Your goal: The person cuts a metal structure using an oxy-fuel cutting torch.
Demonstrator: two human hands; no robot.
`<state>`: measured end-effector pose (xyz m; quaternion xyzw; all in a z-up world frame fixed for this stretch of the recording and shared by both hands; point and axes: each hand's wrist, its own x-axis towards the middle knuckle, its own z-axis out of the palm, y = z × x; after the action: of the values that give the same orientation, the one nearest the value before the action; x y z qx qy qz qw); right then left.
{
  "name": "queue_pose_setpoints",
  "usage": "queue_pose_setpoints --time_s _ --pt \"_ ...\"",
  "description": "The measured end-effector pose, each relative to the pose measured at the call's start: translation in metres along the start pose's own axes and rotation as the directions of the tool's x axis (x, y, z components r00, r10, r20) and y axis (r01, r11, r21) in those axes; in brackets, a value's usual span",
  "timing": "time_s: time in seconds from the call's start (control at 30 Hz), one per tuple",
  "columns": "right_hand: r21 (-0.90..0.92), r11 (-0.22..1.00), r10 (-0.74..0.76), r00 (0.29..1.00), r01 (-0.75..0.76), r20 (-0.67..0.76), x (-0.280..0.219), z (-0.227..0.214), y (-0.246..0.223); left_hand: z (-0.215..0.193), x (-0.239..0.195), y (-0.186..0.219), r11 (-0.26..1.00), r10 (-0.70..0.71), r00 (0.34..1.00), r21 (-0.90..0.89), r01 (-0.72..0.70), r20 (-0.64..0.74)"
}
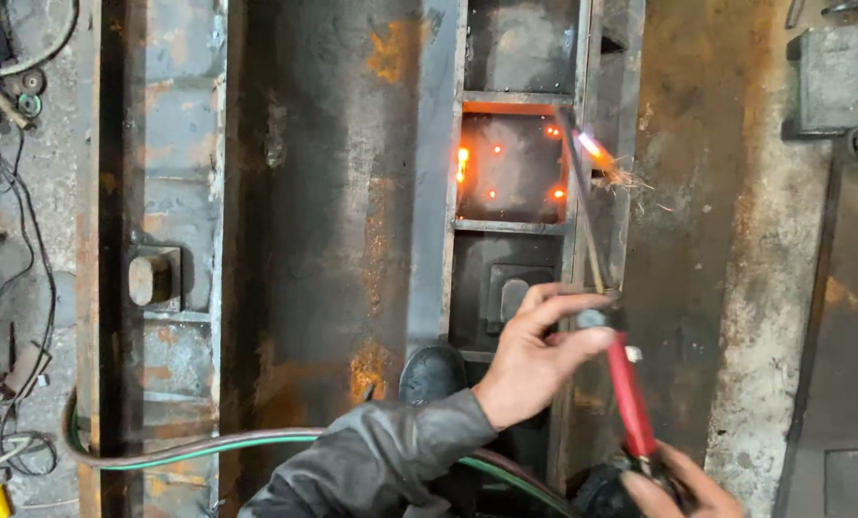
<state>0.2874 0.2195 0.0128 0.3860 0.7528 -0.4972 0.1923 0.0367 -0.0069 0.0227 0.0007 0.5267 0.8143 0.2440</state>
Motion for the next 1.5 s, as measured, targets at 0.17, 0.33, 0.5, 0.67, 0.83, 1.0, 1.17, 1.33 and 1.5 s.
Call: queue_pose_setpoints --time_s 0.17,0.33,0.5,0.67,0.83,1.0,1.17,1.33,1.5 --pt "0.065 0.994 0.093 0.995 -0.091 -0.040 0.019 0.057 -0.030 -0.017 -0.017 -0.049 0.934 -0.210 0.973 -0.315 0.171 -0.094" --pt "-0.343 0.939 -0.034 0.997 0.007 -0.075 0.018 0.072 -0.052 -0.027 -0.019 -0.059 0.872 -0.402 0.895 -0.380 0.310 -0.192" --pt "-0.411 0.906 0.066 0.992 -0.103 -0.104 0.018 0.075 -0.060 -0.027 -0.018 -0.059 0.865 -0.414 0.892 -0.382 0.325 -0.180" --pt "-0.492 0.844 0.182 0.977 -0.215 -0.115 0.015 0.078 -0.075 -0.028 -0.020 -0.065 0.859 -0.435 0.880 -0.380 0.343 -0.191" --pt "-0.473 0.866 0.126 0.986 -0.163 -0.109 0.016 0.077 -0.069 -0.032 -0.022 -0.068 0.859 -0.418 0.898 -0.380 0.342 -0.136" --pt "-0.523 0.820 0.200 0.973 -0.232 -0.119 0.017 0.076 -0.067 -0.036 -0.023 -0.075 0.849 -0.383 0.921 -0.419 0.322 -0.066" --pt "-0.547 0.810 0.180 0.977 -0.211 -0.109 0.017 0.074 -0.075 -0.038 -0.019 -0.069 0.844 -0.414 0.908 -0.397 0.361 -0.055" --pt "-0.488 0.838 0.234 0.969 -0.245 -0.083 0.015 0.074 -0.080 -0.040 -0.017 -0.067 0.858 -0.381 0.923 -0.394 0.330 -0.056" --pt "-0.509 0.842 0.143 0.984 -0.178 -0.107 0.014 0.073 -0.075 -0.041 -0.013 -0.066 0.851 -0.377 0.925 -0.413 0.324 -0.051"
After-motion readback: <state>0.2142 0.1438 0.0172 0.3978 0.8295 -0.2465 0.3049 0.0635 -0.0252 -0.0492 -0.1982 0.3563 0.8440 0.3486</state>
